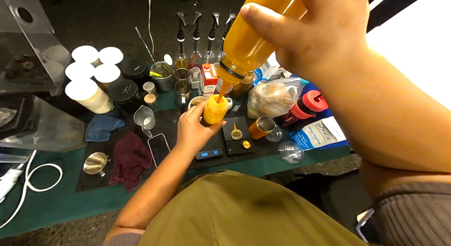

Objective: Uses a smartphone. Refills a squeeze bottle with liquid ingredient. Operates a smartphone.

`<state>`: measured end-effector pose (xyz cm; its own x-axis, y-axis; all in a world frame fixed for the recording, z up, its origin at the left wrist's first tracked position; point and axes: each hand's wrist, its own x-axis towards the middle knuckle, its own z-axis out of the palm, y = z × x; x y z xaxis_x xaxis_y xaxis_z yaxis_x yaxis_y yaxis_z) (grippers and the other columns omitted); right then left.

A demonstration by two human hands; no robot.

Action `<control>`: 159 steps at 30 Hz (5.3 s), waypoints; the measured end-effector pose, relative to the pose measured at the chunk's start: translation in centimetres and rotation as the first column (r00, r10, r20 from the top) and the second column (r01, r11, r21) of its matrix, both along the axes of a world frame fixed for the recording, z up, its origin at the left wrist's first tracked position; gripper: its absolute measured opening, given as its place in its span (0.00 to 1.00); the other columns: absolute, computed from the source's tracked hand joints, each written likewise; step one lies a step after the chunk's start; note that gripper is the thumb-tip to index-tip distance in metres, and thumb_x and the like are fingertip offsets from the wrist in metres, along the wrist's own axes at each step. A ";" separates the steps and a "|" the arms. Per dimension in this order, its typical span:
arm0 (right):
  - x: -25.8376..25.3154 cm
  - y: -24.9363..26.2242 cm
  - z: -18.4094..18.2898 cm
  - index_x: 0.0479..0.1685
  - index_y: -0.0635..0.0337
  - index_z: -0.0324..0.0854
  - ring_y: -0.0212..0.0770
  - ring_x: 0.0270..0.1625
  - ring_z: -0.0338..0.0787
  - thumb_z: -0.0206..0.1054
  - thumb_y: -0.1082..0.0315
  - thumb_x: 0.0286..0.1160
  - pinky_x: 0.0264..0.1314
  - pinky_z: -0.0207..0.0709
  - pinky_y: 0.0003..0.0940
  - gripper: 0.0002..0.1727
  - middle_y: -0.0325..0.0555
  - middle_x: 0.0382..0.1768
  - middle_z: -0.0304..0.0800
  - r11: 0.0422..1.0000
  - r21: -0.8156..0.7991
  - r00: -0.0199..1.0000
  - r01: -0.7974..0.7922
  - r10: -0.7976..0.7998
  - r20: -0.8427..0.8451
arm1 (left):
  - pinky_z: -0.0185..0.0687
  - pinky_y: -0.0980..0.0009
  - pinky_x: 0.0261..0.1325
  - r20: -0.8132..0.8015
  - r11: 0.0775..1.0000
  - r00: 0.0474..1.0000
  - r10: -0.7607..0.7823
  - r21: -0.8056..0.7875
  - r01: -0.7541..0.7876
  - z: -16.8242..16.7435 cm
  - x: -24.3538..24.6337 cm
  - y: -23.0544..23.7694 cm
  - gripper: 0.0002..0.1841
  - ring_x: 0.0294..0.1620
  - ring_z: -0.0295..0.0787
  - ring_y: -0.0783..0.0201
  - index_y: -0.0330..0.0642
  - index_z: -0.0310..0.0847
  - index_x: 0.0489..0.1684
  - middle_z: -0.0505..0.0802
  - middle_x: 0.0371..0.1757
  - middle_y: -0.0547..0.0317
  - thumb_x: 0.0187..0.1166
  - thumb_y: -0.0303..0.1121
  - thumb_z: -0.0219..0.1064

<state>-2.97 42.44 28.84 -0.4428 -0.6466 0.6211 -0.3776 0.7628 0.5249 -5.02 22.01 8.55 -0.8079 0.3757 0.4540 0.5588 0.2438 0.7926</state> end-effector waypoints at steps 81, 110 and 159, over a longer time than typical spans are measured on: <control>0.2 -2.7 -1.2 0.60 0.42 0.81 0.48 0.72 0.78 0.58 0.73 0.85 0.72 0.54 0.63 0.15 0.43 0.65 0.83 0.990 0.141 0.986 -0.007 0.030 -0.163 | 0.82 0.53 0.66 0.025 0.999 0.999 0.027 0.046 -0.028 0.4 0.2 -1.0 0.34 0.60 0.90 0.57 0.37 0.85 0.65 0.93 0.57 0.49 0.57 0.42 0.85; -1.1 -2.1 -2.4 0.63 0.39 0.80 0.51 0.75 0.74 0.59 0.72 0.85 0.76 0.46 0.69 0.16 0.44 0.66 0.82 0.998 0.054 0.983 -0.034 0.043 -0.179 | 0.80 0.49 0.67 0.025 0.999 0.999 0.037 0.024 -0.037 0.6 -0.3 -1.3 0.34 0.61 0.90 0.55 0.38 0.85 0.66 0.93 0.57 0.49 0.56 0.41 0.85; -1.5 -4.8 0.7 0.54 0.51 0.83 0.44 0.68 0.83 0.55 0.78 0.84 0.61 0.69 0.43 0.14 0.43 0.57 0.88 0.934 0.324 0.976 -0.151 0.193 -0.101 | 0.80 0.49 0.67 0.027 0.998 0.998 0.057 0.026 -0.058 -0.1 -0.4 -1.4 0.35 0.60 0.90 0.55 0.39 0.84 0.67 0.93 0.57 0.50 0.56 0.41 0.86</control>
<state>-4.46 37.67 29.53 -0.2367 -0.8763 0.4196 -0.4014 0.4815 0.7791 -5.43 20.65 8.50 -0.8397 0.3159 0.4417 0.5233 0.2534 0.8136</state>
